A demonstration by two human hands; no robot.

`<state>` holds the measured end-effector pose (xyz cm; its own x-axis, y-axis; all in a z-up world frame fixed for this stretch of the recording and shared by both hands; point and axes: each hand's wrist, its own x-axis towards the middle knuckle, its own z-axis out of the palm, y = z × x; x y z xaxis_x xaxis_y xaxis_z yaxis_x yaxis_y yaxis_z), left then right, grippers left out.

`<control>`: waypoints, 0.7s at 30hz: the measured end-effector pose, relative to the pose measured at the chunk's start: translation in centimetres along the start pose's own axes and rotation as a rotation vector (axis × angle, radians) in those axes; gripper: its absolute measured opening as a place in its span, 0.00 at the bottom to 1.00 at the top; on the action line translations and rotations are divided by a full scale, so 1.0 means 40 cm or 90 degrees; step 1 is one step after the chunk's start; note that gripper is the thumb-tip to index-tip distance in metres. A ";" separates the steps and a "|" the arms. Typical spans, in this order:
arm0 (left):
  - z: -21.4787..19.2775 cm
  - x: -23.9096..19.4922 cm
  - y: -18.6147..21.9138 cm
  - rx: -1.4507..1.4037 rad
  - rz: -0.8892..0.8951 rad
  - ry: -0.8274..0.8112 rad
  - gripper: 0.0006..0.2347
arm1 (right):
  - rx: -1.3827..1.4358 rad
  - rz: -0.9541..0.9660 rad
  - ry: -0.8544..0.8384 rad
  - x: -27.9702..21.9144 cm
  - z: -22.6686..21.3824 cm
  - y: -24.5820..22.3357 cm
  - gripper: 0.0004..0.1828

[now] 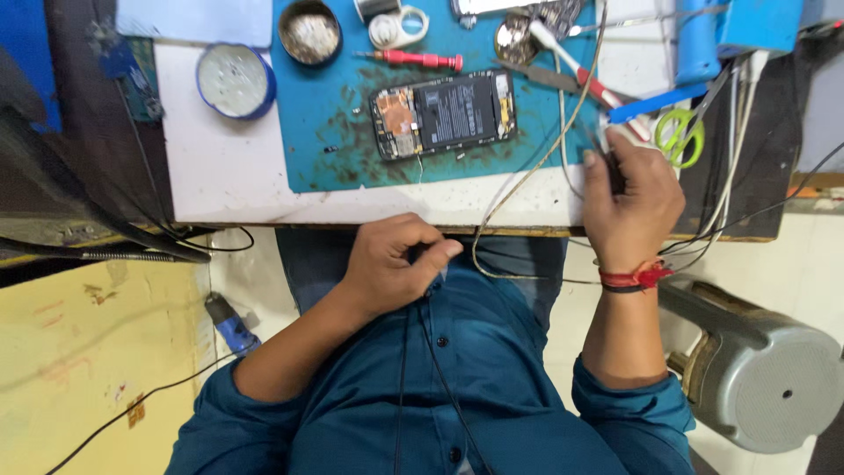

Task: The person uses tweezers and a blue plastic tool to manipulate small components and wires on a disassembled smartphone motherboard. They repeatedly pick up and place tiny parts, adjust connections, and handle a thin wire across the work surface.

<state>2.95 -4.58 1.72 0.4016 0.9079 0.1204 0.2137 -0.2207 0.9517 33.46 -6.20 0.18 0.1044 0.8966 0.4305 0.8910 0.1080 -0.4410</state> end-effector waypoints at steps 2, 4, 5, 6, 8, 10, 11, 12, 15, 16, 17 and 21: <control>-0.021 0.012 -0.015 0.048 0.010 0.062 0.09 | -0.025 0.019 0.015 0.022 0.008 -0.009 0.11; -0.043 0.031 -0.035 0.113 0.075 0.112 0.11 | -0.045 0.029 0.042 0.034 0.024 -0.016 0.10; -0.054 0.041 -0.045 0.146 0.107 0.138 0.12 | -0.054 0.029 0.062 0.035 0.031 -0.018 0.10; -0.060 0.050 -0.054 0.153 0.128 0.146 0.12 | -0.063 0.029 0.082 0.034 0.038 -0.018 0.09; -0.065 0.066 -0.065 0.165 0.169 0.159 0.12 | -0.034 0.066 0.110 0.026 0.045 -0.016 0.09; -0.061 0.062 -0.064 0.212 0.225 0.175 0.13 | -0.019 0.083 0.126 0.018 0.048 -0.011 0.10; -0.057 0.060 -0.063 0.234 0.254 0.184 0.13 | -0.018 0.082 0.129 0.015 0.049 -0.007 0.10; -0.053 0.058 -0.061 0.237 0.249 0.191 0.13 | -0.015 0.079 0.129 0.013 0.050 -0.004 0.10; -0.047 0.057 -0.061 0.246 0.239 0.215 0.14 | 0.003 0.109 0.135 0.007 0.055 0.004 0.11; -0.046 0.056 -0.062 0.253 0.237 0.226 0.14 | -0.003 0.108 0.133 0.005 0.058 0.006 0.11; -0.045 0.054 -0.063 0.260 0.235 0.236 0.15 | -0.010 0.107 0.130 0.004 0.059 0.010 0.12; -0.048 0.059 -0.069 0.254 0.204 0.200 0.15 | -0.018 0.112 0.113 0.009 0.060 0.030 0.11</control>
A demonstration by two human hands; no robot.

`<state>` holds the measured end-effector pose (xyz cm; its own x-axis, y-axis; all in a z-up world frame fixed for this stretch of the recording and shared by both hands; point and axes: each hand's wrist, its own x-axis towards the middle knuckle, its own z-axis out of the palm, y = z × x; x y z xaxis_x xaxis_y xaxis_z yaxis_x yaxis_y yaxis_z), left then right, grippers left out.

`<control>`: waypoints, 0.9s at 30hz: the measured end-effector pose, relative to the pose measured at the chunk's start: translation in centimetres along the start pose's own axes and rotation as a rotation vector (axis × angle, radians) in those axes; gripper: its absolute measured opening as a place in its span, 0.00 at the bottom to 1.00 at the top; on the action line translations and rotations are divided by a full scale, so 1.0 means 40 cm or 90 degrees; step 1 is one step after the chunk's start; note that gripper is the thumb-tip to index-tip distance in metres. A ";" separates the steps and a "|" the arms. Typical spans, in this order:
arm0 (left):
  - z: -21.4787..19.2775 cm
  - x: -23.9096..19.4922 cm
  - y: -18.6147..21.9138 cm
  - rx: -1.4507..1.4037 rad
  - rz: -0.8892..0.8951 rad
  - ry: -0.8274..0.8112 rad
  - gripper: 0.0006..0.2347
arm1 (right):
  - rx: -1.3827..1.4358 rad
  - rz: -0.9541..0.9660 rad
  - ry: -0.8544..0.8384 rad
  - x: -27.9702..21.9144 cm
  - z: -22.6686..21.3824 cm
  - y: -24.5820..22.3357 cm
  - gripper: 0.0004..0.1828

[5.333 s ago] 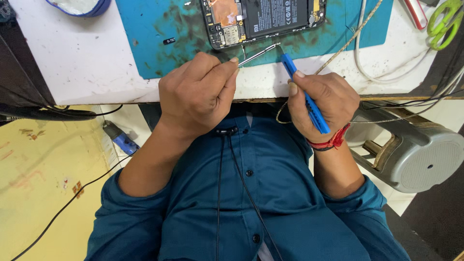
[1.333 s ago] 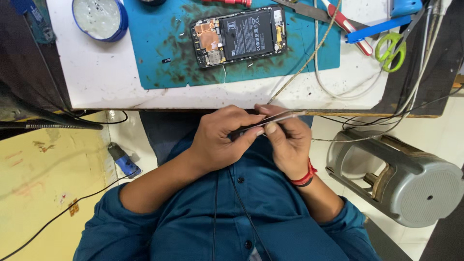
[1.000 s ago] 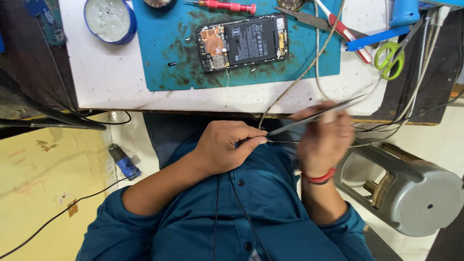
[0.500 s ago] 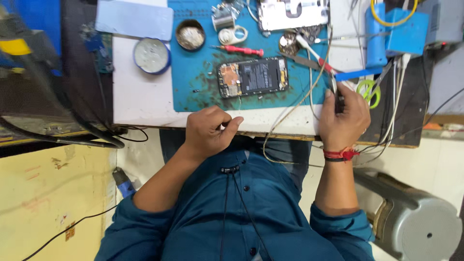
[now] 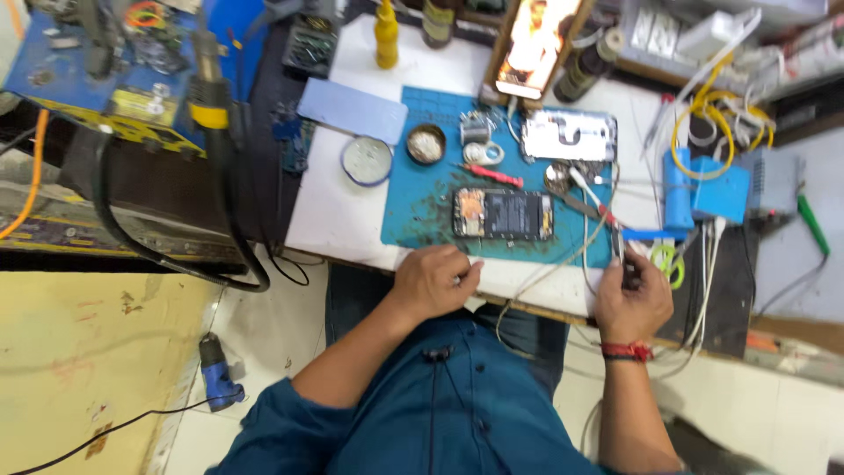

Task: The person uses tweezers and a blue plastic tool to manipulate small components and wires on a disassembled smartphone motherboard. They repeatedly pick up and place tiny parts, adjust connections, and handle a thin wire across the work surface.

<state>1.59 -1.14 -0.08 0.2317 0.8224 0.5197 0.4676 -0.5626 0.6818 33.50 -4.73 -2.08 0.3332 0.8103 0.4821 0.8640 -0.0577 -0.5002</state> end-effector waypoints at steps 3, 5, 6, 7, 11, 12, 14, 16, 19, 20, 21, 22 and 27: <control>-0.015 -0.023 -0.012 -0.015 -0.012 -0.040 0.13 | 0.031 0.058 -0.022 -0.003 0.009 0.005 0.12; -0.017 -0.016 -0.022 -0.035 0.024 -0.048 0.13 | 0.001 0.018 -0.035 -0.018 0.001 0.003 0.12; -0.015 0.000 -0.030 -0.045 0.022 -0.055 0.13 | -0.016 -0.007 -0.032 0.003 0.005 0.006 0.12; -0.025 -0.011 -0.028 -0.055 0.010 -0.071 0.14 | -0.007 0.007 -0.023 0.001 0.008 0.005 0.11; -0.026 -0.006 -0.016 -0.111 -0.014 0.000 0.13 | -0.061 -0.027 0.012 -0.022 0.009 0.003 0.10; -0.026 0.011 -0.014 -0.127 -0.022 -0.010 0.13 | -0.093 -0.066 0.028 -0.005 0.012 0.001 0.10; -0.031 0.019 -0.001 -0.156 -0.060 -0.020 0.12 | -0.046 -0.017 0.010 0.011 0.006 -0.004 0.11; -0.046 0.015 -0.006 -0.212 -0.102 -0.068 0.10 | -0.031 0.020 -0.026 -0.004 -0.004 -0.018 0.12; -0.084 0.042 -0.054 -0.222 -0.100 -0.058 0.06 | -0.041 0.034 -0.037 0.015 0.000 -0.040 0.13; -0.104 0.050 -0.079 -0.214 -0.091 -0.044 0.05 | -0.031 0.032 -0.032 0.019 0.003 -0.044 0.12; -0.126 0.064 -0.114 -0.196 -0.148 -0.003 0.03 | -0.026 0.040 -0.026 0.007 -0.004 -0.042 0.12; -0.150 0.085 -0.156 -0.177 -0.204 0.039 0.03 | -0.017 0.037 -0.030 0.003 -0.005 -0.039 0.12; -0.267 0.225 -0.370 0.155 -0.302 0.152 0.07 | -0.019 0.016 -0.046 0.022 -0.008 -0.049 0.11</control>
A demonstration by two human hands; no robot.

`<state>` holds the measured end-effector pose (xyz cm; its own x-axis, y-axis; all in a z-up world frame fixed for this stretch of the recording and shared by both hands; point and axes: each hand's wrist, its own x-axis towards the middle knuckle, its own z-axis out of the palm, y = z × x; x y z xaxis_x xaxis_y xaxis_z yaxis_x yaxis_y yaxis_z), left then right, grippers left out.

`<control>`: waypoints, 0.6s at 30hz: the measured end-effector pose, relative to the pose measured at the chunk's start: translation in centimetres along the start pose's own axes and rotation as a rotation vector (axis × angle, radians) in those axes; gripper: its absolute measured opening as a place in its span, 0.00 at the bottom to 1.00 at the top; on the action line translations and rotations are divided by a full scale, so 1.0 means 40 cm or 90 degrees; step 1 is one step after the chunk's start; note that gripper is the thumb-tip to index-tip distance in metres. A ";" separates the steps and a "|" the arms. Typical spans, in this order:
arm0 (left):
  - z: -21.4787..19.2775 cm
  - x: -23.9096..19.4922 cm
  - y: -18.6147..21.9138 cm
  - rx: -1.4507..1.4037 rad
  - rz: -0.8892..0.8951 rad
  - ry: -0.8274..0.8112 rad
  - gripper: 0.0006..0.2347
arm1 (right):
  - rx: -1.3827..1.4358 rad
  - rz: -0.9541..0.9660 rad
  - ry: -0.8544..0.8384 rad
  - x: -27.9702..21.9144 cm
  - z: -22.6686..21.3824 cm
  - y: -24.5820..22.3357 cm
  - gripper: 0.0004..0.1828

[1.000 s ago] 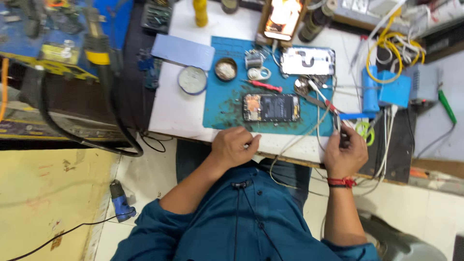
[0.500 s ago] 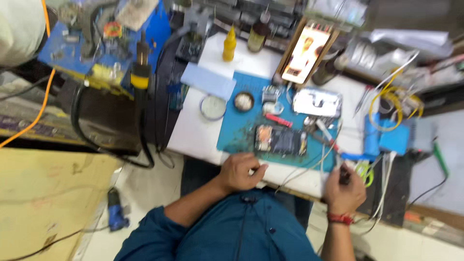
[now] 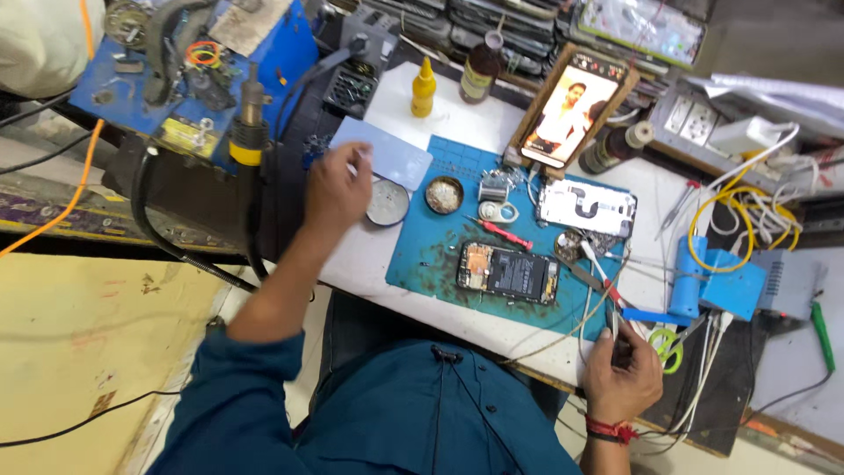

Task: The person uses tweezers and a blue plastic tool to manipulate small components and wires on a disassembled smartphone motherboard. They repeatedly pick up and place tiny parts, adjust connections, and handle a thin wire across the work surface.

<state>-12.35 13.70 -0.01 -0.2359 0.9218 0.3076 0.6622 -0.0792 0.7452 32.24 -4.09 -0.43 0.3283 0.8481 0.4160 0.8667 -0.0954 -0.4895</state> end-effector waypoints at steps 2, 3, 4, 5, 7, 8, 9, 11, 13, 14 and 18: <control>0.008 0.059 -0.025 0.096 0.042 0.017 0.08 | 0.010 -0.003 -0.003 0.001 -0.002 0.003 0.12; 0.015 0.081 -0.032 0.127 0.033 0.015 0.10 | 0.016 -0.003 -0.003 -0.001 -0.004 0.005 0.13; 0.024 0.106 -0.037 0.156 0.028 0.026 0.10 | 0.016 -0.005 -0.003 0.001 -0.005 0.005 0.13; 0.032 0.130 -0.042 0.185 0.024 0.037 0.11 | 0.017 -0.006 -0.002 0.000 -0.006 0.004 0.12; 0.047 0.172 -0.051 0.234 -0.010 0.036 0.13 | 0.022 -0.004 0.000 0.000 -0.006 0.004 0.12; 0.052 0.193 -0.056 0.254 -0.040 0.024 0.13 | 0.027 -0.001 0.001 0.001 -0.006 0.004 0.12; 0.055 0.206 -0.061 0.275 -0.070 0.011 0.14 | 0.032 0.001 0.002 0.001 -0.007 0.002 0.12; 0.053 0.220 -0.068 0.315 -0.100 -0.007 0.13 | 0.037 0.000 0.001 0.000 -0.011 -0.001 0.11; 0.049 0.239 -0.071 0.330 -0.090 0.005 0.12 | 0.043 0.009 -0.004 0.006 -0.010 -0.008 0.11; 0.044 0.241 -0.074 0.324 -0.068 0.023 0.11 | 0.045 0.018 -0.013 0.006 -0.014 -0.010 0.11; 0.026 0.246 -0.087 0.238 -0.088 0.005 0.10 | 0.056 0.023 -0.022 0.010 -0.019 -0.018 0.12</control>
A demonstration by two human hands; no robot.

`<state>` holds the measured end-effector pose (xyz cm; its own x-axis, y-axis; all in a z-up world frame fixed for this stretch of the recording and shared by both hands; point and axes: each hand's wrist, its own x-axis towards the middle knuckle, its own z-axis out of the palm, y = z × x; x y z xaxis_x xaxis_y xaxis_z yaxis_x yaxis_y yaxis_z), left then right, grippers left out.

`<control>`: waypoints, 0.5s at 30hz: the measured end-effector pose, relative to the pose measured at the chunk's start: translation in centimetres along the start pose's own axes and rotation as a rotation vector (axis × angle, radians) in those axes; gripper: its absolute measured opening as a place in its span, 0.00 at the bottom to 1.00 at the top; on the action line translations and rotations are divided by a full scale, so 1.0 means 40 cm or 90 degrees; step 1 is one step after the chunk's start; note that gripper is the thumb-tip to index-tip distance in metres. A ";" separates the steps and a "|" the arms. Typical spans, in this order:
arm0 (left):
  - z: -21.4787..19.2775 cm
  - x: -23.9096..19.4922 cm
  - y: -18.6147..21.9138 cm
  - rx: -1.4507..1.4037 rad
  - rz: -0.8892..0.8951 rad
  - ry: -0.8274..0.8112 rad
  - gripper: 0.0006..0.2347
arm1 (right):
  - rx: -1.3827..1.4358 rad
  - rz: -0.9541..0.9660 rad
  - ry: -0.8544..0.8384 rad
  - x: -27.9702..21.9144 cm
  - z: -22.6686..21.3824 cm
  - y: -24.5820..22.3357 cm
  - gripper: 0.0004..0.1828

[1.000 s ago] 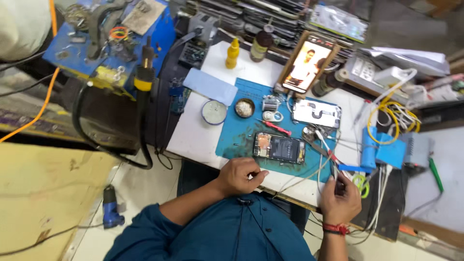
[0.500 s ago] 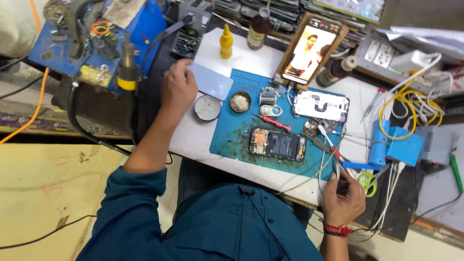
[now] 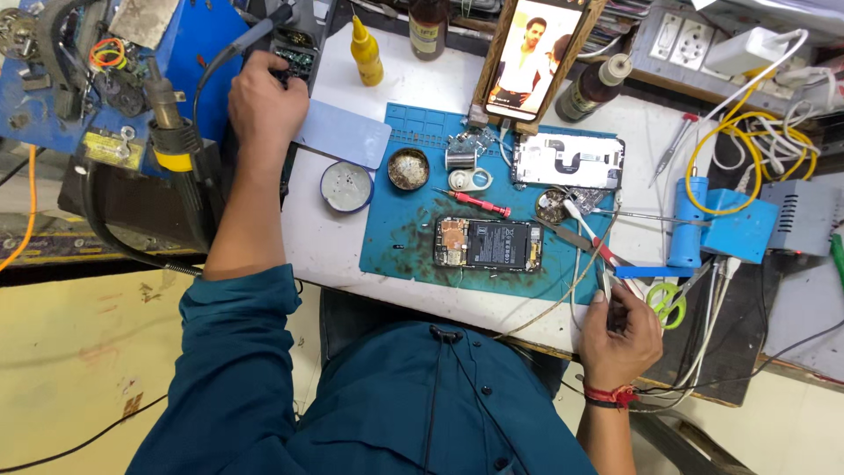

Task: The person uses tweezers and a blue plastic tool to manipulate small components and wires on a disassembled smartphone motherboard. They repeatedly pick up and place tiny parts, adjust connections, and handle a thin wire across the work surface.

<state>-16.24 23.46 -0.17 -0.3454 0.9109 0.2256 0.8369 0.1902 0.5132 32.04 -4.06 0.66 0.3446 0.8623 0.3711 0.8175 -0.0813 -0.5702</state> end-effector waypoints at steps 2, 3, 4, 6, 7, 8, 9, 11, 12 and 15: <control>-0.005 -0.002 -0.007 -0.024 0.002 0.006 0.08 | -0.004 -0.014 0.001 0.004 0.000 -0.002 0.11; -0.005 -0.005 -0.009 -0.036 0.003 0.010 0.08 | -0.006 -0.021 0.002 0.004 0.000 -0.002 0.11; -0.003 -0.007 -0.010 -0.041 0.011 0.025 0.07 | -0.005 -0.013 -0.002 0.004 0.000 -0.002 0.11; 0.001 -0.015 -0.013 -0.052 0.027 0.055 0.06 | -0.004 0.004 -0.009 0.002 0.000 0.001 0.11; 0.003 -0.021 -0.015 -0.060 0.021 0.059 0.05 | -0.007 0.002 -0.011 0.002 -0.001 0.003 0.11; 0.004 -0.024 -0.016 -0.068 0.016 0.064 0.04 | -0.010 -0.001 -0.013 0.002 -0.002 0.005 0.10; 0.003 -0.024 -0.017 -0.076 0.011 0.068 0.04 | -0.012 -0.004 -0.014 0.002 -0.001 0.006 0.10; 0.004 -0.023 -0.018 -0.094 0.019 0.085 0.04 | -0.014 0.004 -0.012 0.001 0.000 0.009 0.11; 0.002 -0.024 -0.019 -0.103 0.022 0.093 0.04 | -0.015 0.007 -0.013 0.000 0.001 0.010 0.12; 0.001 -0.012 -0.022 -0.107 0.039 0.107 0.04 | -0.012 0.002 -0.012 -0.001 0.004 0.015 0.12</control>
<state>-16.79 22.86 -0.76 -0.3732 0.8427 0.3880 0.7807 0.0592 0.6221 32.43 -4.05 0.19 0.3387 0.8713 0.3552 0.8251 -0.0936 -0.5572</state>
